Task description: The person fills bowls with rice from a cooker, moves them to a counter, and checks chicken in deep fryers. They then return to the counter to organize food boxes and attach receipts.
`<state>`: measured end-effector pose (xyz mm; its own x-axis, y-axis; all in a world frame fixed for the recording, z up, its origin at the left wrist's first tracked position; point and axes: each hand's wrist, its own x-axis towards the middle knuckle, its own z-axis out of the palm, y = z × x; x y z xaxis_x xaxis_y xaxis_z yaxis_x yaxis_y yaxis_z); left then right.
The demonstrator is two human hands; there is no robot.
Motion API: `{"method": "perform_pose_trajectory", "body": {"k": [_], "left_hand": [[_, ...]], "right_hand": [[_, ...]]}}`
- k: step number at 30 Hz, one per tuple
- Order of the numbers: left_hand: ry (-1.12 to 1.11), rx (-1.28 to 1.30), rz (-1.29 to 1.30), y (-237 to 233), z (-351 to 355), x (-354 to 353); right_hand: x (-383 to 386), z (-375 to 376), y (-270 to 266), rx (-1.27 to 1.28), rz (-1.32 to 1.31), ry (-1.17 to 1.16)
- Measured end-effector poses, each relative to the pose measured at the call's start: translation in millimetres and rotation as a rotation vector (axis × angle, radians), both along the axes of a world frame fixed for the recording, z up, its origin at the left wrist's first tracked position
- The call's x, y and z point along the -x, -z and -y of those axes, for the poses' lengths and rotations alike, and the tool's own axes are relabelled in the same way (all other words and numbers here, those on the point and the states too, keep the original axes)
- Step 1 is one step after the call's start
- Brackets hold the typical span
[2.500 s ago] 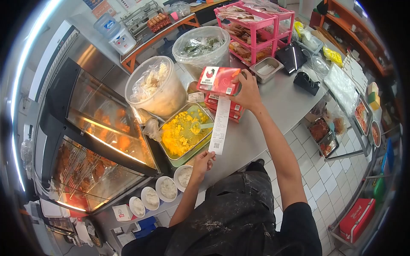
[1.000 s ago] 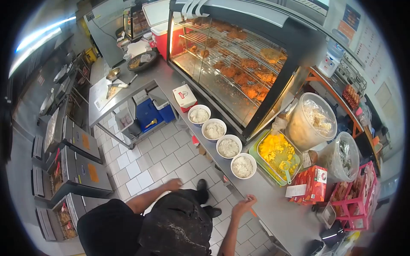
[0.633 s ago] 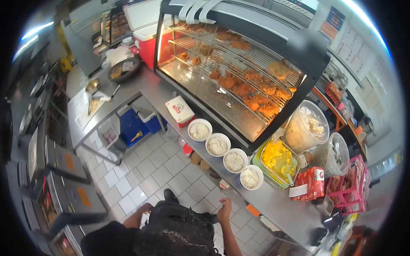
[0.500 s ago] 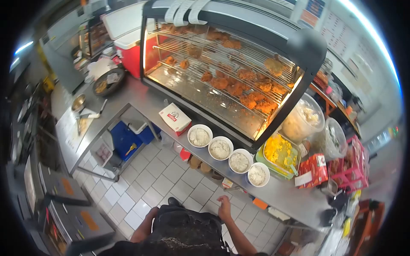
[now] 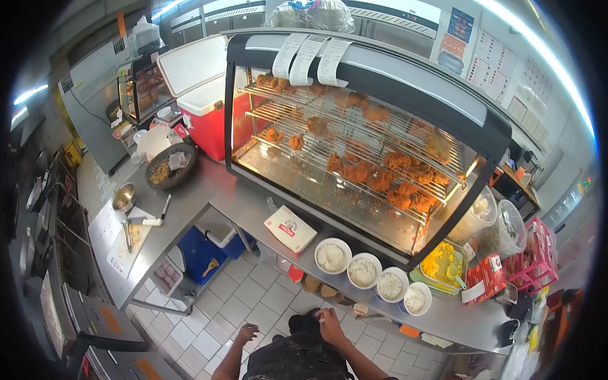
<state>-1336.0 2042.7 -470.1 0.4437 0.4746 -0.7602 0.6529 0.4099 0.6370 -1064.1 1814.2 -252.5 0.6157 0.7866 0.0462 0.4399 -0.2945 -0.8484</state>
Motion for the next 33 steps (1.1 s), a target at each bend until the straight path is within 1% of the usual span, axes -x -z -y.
{"method": "perform_pose_trajectory", "body": {"k": [2,3,4,5,7,9,10,11,12,14,15,16,17,18,19,20,21,22,24,25,26,27,28,29,30,31,32,33], "left_hand": [[0.037,0.099,-0.013,-26.1,-3.5,-33.0],[0.132,0.134,0.051,-26.1,-9.7,-42.2],[0.111,0.174,0.014,-61.4,-13.5,-61.9],[0.087,0.211,0.048,-66.9,-20.4,-70.3],[0.052,0.240,0.085,-74.4,-42.7,-85.4],[-0.014,0.245,0.014,-77.2,-74.9,-96.9],[0.038,0.194,0.000,-77.5,-95.3,-96.7],[0.052,0.146,-0.027,-82.5,-116.3,-98.8],[0.069,0.093,-0.049,-88.3,-141.9,-106.5],[-0.009,-0.033,0.161,-102.3,-184.7,-113.5],[-0.092,-0.122,0.125,-121.2,-203.0,-130.2],[-0.176,-0.207,0.086,-143.4,-220.6,-149.4],[-0.231,-0.290,0.149,-152.7,-235.5,-163.9],[-0.283,-0.374,0.207,-160.9,-248.9,-173.6],[-0.289,-0.372,0.200,-177.7,-255.2,-184.6],[-0.306,-0.454,0.264,-197.4,-257.5,-201.4],[-0.320,-0.535,0.335,-209.4,-258.9,-218.6],[-0.319,-0.531,0.341,-212.4,-259.0,-232.8],[-0.211,-0.520,0.438,-212.7,-256.5,-258.7],[-0.148,-0.558,0.506,-210.0,-251.6,-273.0],[-0.148,-0.552,0.515,-208.0,-245.0,-285.4],[0.002,-0.535,0.525,-208.3,-239.0,-297.3],[0.153,-0.518,0.533,-209.1,-235.4,-307.9],[0.156,-0.517,0.542,-214.5,-232.3,-316.8],[0.382,-0.725,0.427,-221.8,-229.3,-323.6],[0.610,-0.925,0.302,-229.0,-228.0,-328.2],[0.619,-0.919,0.308,-232.3,-227.6,-330.8],[0.629,-0.847,0.275,-236.1,-227.9,-333.1]], "right_hand": [[-12.1,-17.3,10.6,-0.017,-0.015,-0.012],[-19.6,-29.1,16.0,-0.026,-0.065,-0.071],[-26.2,-43.1,21.6,-0.036,-0.116,-0.132],[-31.9,-60.1,25.7,-0.050,-0.122,-0.134],[-47.9,-94.9,32.0,0.194,-0.319,-0.322],[-61.2,-129.9,30.6,0.162,-0.356,-0.380],[-64.7,-143.0,31.0,0.144,-0.403,-0.429],[-69.9,-156.7,34.1,0.085,-0.381,-0.478],[-76.8,-172.2,21.8,0.074,-0.376,-0.487],[-85.3,-187.8,-1.6,0.054,-0.489,-0.494],[-90.0,-194.2,7.1,-0.030,-0.522,-0.550],[-97.3,-200.7,-8.6,-0.027,-0.522,-0.560],[-102.4,-206.1,-38.0,-0.020,-0.569,-0.547],[-106.1,-212.3,-56.2,-0.013,-0.619,-0.531],[-109.6,-217.9,-60.3,-0.010,-0.626,-0.537],[-114.0,-222.9,-63.8,-0.073,-0.594,-0.516],[-119.7,-227.6,-67.0,-0.138,-0.555,-0.493],[-125.4,-230.8,-69.3,-0.134,-0.549,-0.489],[-135.7,-237.5,-74.5,-0.151,-0.519,-0.425],[-138.5,-239.4,-79.7,-0.146,-0.512,-0.420],[-138.9,-240.8,-89.6,-0.137,-0.522,-0.374],[-140.5,-243.6,-95.4,-0.130,-0.531,-0.327],[-141.8,-246.4,-88.6,-0.129,-0.522,-0.324],[-141.2,-248.3,-74.7,-0.192,-0.503,-0.281],[-140.7,-252.5,-71.6,-0.255,-0.485,-0.237],[-140.0,-256.0,-69.0,-0.254,-0.481,-0.229],[-137.1,-259.8,-72.0,-0.300,-0.510,-0.185],[-134.2,-263.8,-75.2,-0.348,-0.538,-0.138]]}}
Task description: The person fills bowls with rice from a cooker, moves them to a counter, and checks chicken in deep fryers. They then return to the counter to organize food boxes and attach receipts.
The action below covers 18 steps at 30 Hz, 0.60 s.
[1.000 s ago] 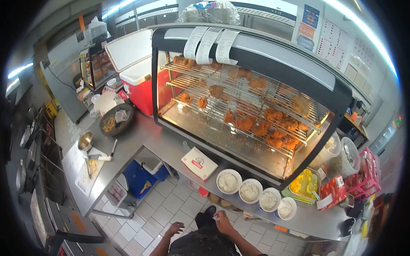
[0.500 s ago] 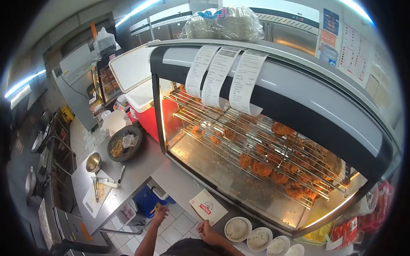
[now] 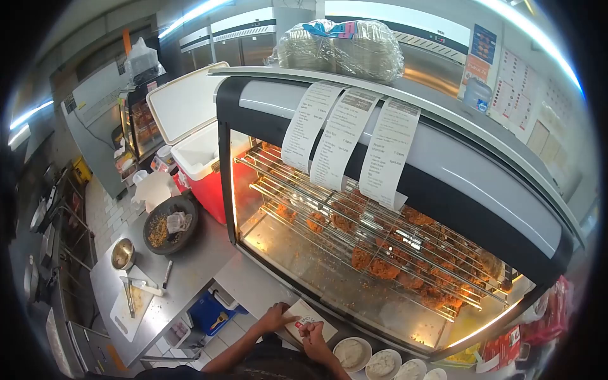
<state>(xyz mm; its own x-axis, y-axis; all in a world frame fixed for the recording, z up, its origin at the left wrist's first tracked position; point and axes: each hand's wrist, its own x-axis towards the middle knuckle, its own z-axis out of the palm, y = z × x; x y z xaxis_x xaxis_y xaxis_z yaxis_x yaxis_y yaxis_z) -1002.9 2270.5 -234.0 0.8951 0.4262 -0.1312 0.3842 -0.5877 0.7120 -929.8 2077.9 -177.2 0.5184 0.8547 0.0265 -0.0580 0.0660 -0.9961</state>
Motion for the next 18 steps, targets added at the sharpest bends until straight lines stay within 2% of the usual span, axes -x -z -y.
{"method": "perform_pose_trajectory", "body": {"k": [1,3,5,8,9,11,13,18], "left_hand": [[0.001,0.056,-0.055,-3.9,-2.8,-2.5],[0.041,0.086,-0.138,-11.6,-12.2,-7.0],[0.157,0.108,-0.258,-17.0,-17.9,-8.6],[0.419,0.136,-0.284,-0.2,-34.2,-8.4],[0.381,0.252,-0.269,23.6,-41.5,-9.6],[0.394,0.346,-0.277,20.5,-42.5,-19.5],[0.303,0.078,-0.307,-35.7,-28.0,-25.1],[0.319,0.038,-0.350,-30.0,-30.3,-25.5]], "right_hand": [[0.1,-6.3,1.0,0.005,-0.001,0.016],[2.5,-18.2,-1.8,-0.143,0.009,0.094],[4.5,-19.4,3.4,-0.079,-0.040,0.111],[-0.9,-26.4,-0.7,-0.007,0.200,0.097],[-4.1,-26.9,-12.5,0.067,0.300,0.091],[-6.4,-27.0,-16.1,0.119,0.257,0.088],[-9.6,-25.6,-27.3,0.152,0.193,0.150],[-8.4,-27.3,-26.3,0.200,0.058,0.235]]}}
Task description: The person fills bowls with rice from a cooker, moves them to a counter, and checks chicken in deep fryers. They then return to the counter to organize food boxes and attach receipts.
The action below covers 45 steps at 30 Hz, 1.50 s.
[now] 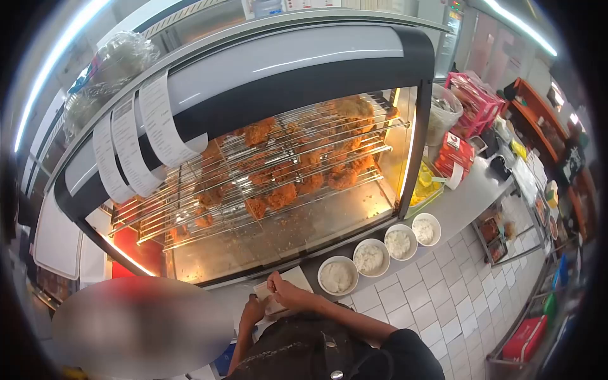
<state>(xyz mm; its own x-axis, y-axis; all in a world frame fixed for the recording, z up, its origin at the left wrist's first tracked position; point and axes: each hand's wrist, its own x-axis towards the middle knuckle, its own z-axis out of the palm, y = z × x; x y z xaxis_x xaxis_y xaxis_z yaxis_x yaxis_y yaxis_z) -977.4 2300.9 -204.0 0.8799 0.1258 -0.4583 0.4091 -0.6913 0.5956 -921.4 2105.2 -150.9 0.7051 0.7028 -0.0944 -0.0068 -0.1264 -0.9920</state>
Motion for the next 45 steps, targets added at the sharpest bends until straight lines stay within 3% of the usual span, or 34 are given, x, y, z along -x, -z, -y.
{"method": "perform_pose_trajectory", "body": {"k": [5,11,13,15,18,19,21,24,25,27,28,29,33,35,37,39,41,42,44,45], "left_hand": [[0.152,0.005,-0.058,7.4,-5.8,-13.5],[0.254,-0.098,-0.149,0.4,15.3,-23.2],[0.463,-0.156,0.138,6.0,14.3,-20.4],[0.540,-0.178,0.116,9.3,13.6,-22.8],[0.184,-0.086,-0.055,28.3,10.2,-29.6],[0.183,-0.088,-0.056,39.7,4.3,-26.0],[0.393,-0.104,0.096,28.7,6.0,-21.6],[0.670,-0.230,0.286,52.4,2.8,-9.4],[0.653,-0.230,0.270,55.9,4.1,-3.3],[0.523,-0.244,0.278,34.9,13.7,-6.1],[0.387,-0.130,0.140,-3.1,21.9,-3.9],[0.272,-0.002,0.007,-24.9,23.7,-3.4],[0.021,0.193,0.107,-2.0,16.3,10.9],[-0.029,0.318,0.143,-3.6,12.6,19.6],[-0.016,0.383,0.154,-8.7,6.2,26.3],[0.009,0.450,0.169,-14.4,-1.2,31.5],[0.071,0.488,0.046,-20.5,-7.3,39.1],[0.071,0.490,0.055,-42.1,-10.5,41.1],[0.367,0.691,-0.002,-99.2,-18.0,41.5],[0.361,0.691,0.006,-104.8,-17.9,42.7]], "right_hand": [[10.2,12.7,-7.7,-0.125,0.138,0.167],[12.8,31.6,-12.6,-0.065,0.210,0.272],[16.7,34.3,-5.4,-0.033,0.227,0.351],[15.9,39.9,-17.5,-0.083,0.309,0.391],[17.8,48.0,-25.7,-0.153,0.278,0.482],[20.1,50.2,-27.6,-0.155,0.277,0.481],[23.3,61.4,-29.4,-0.089,0.299,0.540],[28.6,78.1,9.9,0.064,0.579,0.533],[31.8,81.2,-0.3,0.252,0.787,0.515],[32.1,72.5,16.4,-0.193,0.167,0.596],[30.7,68.7,24.6,-0.420,-0.109,0.691],[30.6,63.7,18.3,-0.464,-0.176,0.686],[29.2,51.5,-3.1,-0.510,-0.431,0.707],[28.5,47.8,-12.4,0.028,0.274,0.439],[24.3,43.0,-15.2,-0.006,0.222,0.439],[20.2,42.0,-22.1,0.097,0.443,0.342],[17.2,37.8,-26.8,0.106,0.443,0.329],[16.1,35.6,-28.3,0.117,0.434,0.317],[12.3,31.5,-28.6,0.114,0.480,0.293],[10.6,28.9,-30.4,0.109,0.516,0.271]]}}
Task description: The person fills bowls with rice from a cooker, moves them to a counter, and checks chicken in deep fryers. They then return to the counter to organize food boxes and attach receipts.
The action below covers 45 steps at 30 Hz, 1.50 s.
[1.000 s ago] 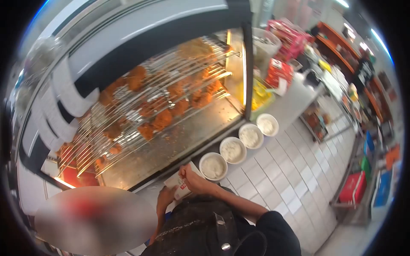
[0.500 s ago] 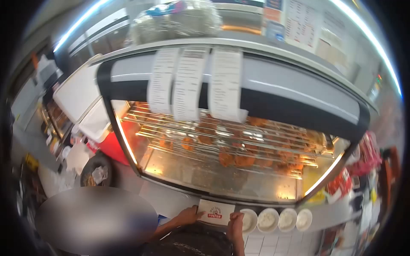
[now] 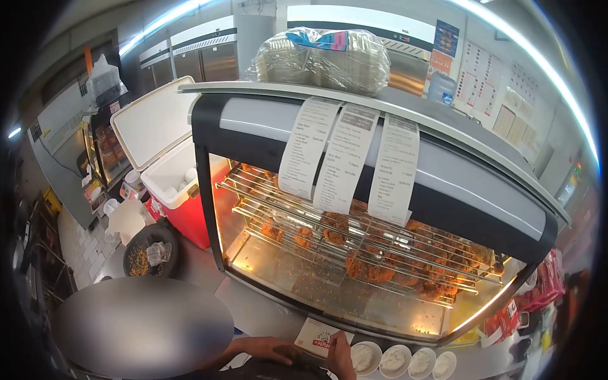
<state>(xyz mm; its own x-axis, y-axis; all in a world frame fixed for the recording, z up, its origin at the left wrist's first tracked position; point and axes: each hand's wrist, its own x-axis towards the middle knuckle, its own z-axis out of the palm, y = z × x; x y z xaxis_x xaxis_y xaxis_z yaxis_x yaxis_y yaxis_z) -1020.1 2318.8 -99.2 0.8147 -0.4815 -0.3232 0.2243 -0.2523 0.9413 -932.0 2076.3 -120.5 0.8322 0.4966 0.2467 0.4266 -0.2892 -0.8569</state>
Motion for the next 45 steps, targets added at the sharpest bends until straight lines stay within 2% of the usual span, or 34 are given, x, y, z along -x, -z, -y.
{"method": "perform_pose_trajectory", "body": {"k": [2,3,5,7,10,11,13,16,17,18,19,20,21,23,24,26,27,29,30,31,33,34,36,38,40,42,45], "left_hand": [[0.159,0.094,0.044,-7.2,-1.4,1.8],[0.154,0.093,0.049,-11.5,-1.5,1.5],[0.236,-0.036,0.110,-18.1,-1.2,-1.8],[0.248,-0.041,0.141,-16.1,0.6,-5.1],[0.265,0.021,0.252,-7.1,3.5,-7.6],[0.268,0.089,0.336,-3.9,4.9,-8.6],[0.292,0.075,0.398,2.7,13.7,-13.3],[0.338,0.049,0.561,12.4,33.4,-22.2],[0.352,0.039,0.614,13.5,36.6,-25.0],[0.355,0.034,0.619,12.5,38.7,-27.0],[0.352,-0.062,0.627,11.1,40.4,-27.5],[0.347,-0.155,0.631,10.9,42.1,-26.7],[0.351,-0.159,0.635,13.4,41.3,-25.0],[0.260,-0.185,0.657,16.5,35.4,-22.0],[0.266,-0.189,0.663,-7.8,36.5,-22.9],[0.262,-0.182,0.721,-76.2,43.0,-23.1],[0.169,-0.158,0.701,-23.6,47.9,-24.3],[-0.019,-0.095,0.661,79.6,57.7,-26.9],[0.013,-0.132,0.678,72.5,57.6,-26.9],[0.045,-0.169,0.695,65.5,57.5,-26.8],[0.155,-0.317,0.754,33.6,57.0,-22.7],[0.209,-0.392,0.783,19.0,56.9,-20.9],[0.268,-0.469,0.810,3.9,58.4,-19.4],[0.536,-0.988,0.584,-3.2,62.2,-18.9],[0.518,-0.986,0.600,-9.5,53.3,-10.8],[0.483,-0.988,0.623,-12.9,47.8,0.8],[0.430,-0.997,0.612,-7.1,44.4,14.0]], "right_hand": [[-1.1,-5.5,-4.5,0.006,-0.014,-0.024],[-1.6,-7.8,-4.8,0.030,-0.020,-0.035],[-2.9,-9.8,-0.9,0.051,-0.019,-0.046],[-4.4,-9.9,10.0,0.083,-0.075,-0.007],[2.7,-3.6,-63.1,0.124,-0.119,-0.125],[2.6,-3.3,-58.6,0.119,-0.112,-0.120],[3.5,-4.4,-48.4,0.030,-0.335,-0.056],[9.5,-3.5,-59.3,0.048,-0.245,-0.051],[10.5,-6.6,-67.9,0.135,-0.105,-0.007],[8.0,-5.8,-50.6,0.131,-0.099,-0.005],[5.7,-4.2,-18.2,0.195,0.075,0.016],[5.5,-6.6,-13.0,0.260,0.247,0.037],[3.0,-2.2,-9.5,0.256,0.251,0.040],[-2.5,3.5,-11.0,0.470,-0.017,-0.094],[-1.7,4.7,1.6,0.466,-0.012,-0.088],[1.9,7.6,36.3,0.237,-0.105,-0.094],[-1.9,9.2,27.6,0.347,-0.017,-0.097],[2.7,2.8,-28.8,0.388,-0.015,-0.119],[5.3,2.0,-44.5,0.435,-0.017,-0.147],[2.9,3.6,-20.2,0.431,-0.018,-0.139],[-3.7,4.6,44.9,0.610,0.165,-0.175],[-5.4,-1.7,35.7,0.605,0.164,-0.170],[-8.5,-22.1,-3.0,1.008,-0.157,-0.201],[-10.0,-24.7,51.3,1.100,-0.116,-0.149],[-10.0,-19.6,69.3,1.193,-0.065,-0.109],[-4.5,-3.4,40.5,0.907,0.078,-0.070],[5.9,-5.0,-50.0,0.942,0.145,-0.178]]}}
